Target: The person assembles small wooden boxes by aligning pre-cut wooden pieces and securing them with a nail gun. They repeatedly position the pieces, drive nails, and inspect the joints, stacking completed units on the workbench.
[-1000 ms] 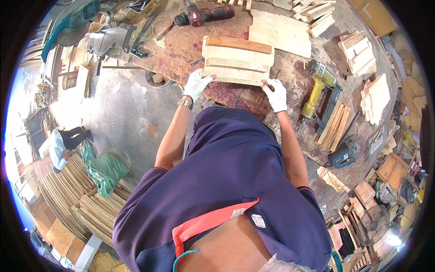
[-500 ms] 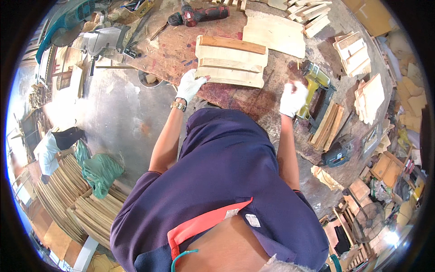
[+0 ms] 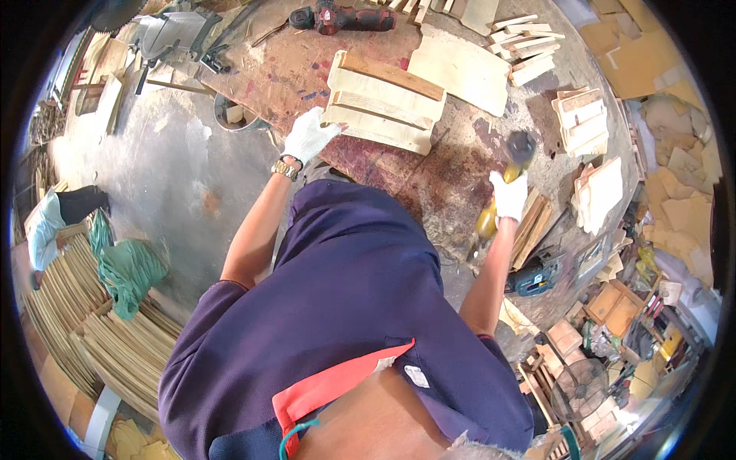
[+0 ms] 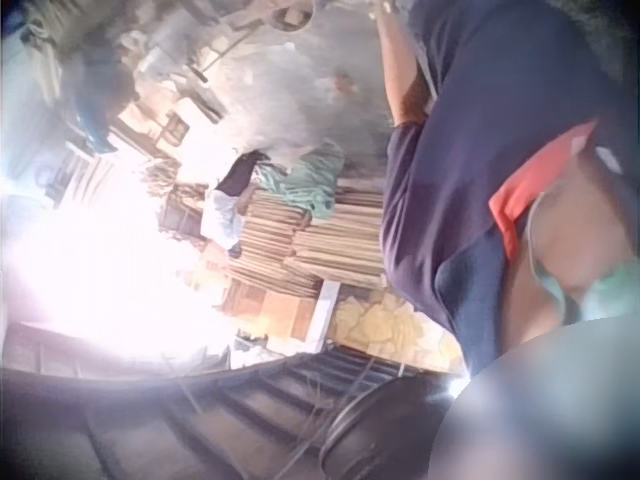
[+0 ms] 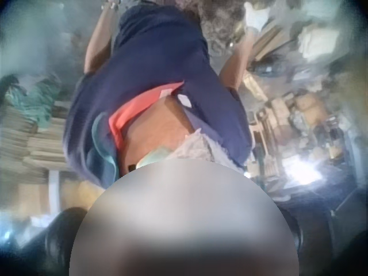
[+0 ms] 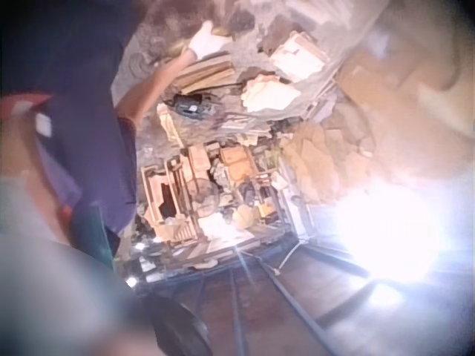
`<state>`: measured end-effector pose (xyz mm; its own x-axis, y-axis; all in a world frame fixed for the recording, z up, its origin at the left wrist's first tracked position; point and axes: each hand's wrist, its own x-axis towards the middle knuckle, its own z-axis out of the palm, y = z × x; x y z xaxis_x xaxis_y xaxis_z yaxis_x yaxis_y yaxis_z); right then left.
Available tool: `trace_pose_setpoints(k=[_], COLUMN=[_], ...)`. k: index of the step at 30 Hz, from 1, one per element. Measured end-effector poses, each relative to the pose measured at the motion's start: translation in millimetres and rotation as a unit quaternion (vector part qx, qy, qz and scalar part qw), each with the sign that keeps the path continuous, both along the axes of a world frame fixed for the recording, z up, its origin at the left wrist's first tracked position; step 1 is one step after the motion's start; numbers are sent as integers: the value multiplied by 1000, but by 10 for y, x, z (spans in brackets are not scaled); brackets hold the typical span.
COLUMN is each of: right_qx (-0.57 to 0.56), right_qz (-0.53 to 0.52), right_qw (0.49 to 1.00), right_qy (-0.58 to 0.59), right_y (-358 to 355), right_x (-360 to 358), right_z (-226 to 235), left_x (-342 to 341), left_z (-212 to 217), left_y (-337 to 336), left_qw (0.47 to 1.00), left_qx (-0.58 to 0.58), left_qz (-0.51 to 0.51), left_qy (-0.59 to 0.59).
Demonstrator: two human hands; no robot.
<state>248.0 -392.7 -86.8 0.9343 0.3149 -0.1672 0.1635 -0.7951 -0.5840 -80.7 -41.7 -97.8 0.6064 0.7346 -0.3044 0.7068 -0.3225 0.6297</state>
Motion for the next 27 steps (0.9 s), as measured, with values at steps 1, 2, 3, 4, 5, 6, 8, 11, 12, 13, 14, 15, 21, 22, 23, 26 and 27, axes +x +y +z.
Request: trace_pose_setpoints(k=[1,2,3,4,5,6,8,11,12,13,14,15,21,22,23,26,27], right_qx=[77,68,85,125,151,146,166,175,159,126,145,139,142,141,141,130,129], right_qz=[-23,-11,10,29,28,54,87,87,84,69,70,77,101,102,105,106,108], right_qw=[978,978,967,957,947,943,928,925,927,931,926,930,935,932,929,930,932], right_qy=[195,198,239,261,283,296,322,325,328,335,340,331,309,318,326,326,321], right_y=[-81,-99,-121,-128,-95,-71,20,104,136,157,172,189,270,275,278,279,284], right_x=[-63,-195,-323,-446,-582,-695,-878,-1078,-1108,-1134,-1150,-1162,-1163,-1155,-1146,-1131,-1132], right_z=[234,392,544,670,732,782,789,730,700,680,670,660,636,630,622,604,605], left_x=[0,11,14,18,21,19,26,33,38,40,41,43,35,35,35,40,42], left_z=[7,10,12,15,18,25,42,77,85,93,100,105,124,127,129,132,133], left_y=[-7,-2,-3,-5,-2,-6,-1,-7,-9,-13,-17,-19,-24,-26,-25,-18,-13], left_qw=[1000,1000,1000,1000,1000,1000,1000,999,999,999,999,1000,1000,1000,1000,1000,1000], left_qx=[-6,-4,-2,5,13,4,-8,-22,-23,-23,-25,-16,-21,-14,-7,-12,-8], left_qz=[0,2,-1,-1,-1,0,1,0,3,5,7,8,2,1,-2,-1,-3], left_qy=[4,-1,4,3,3,4,3,29,30,27,26,14,22,27,27,18,14])
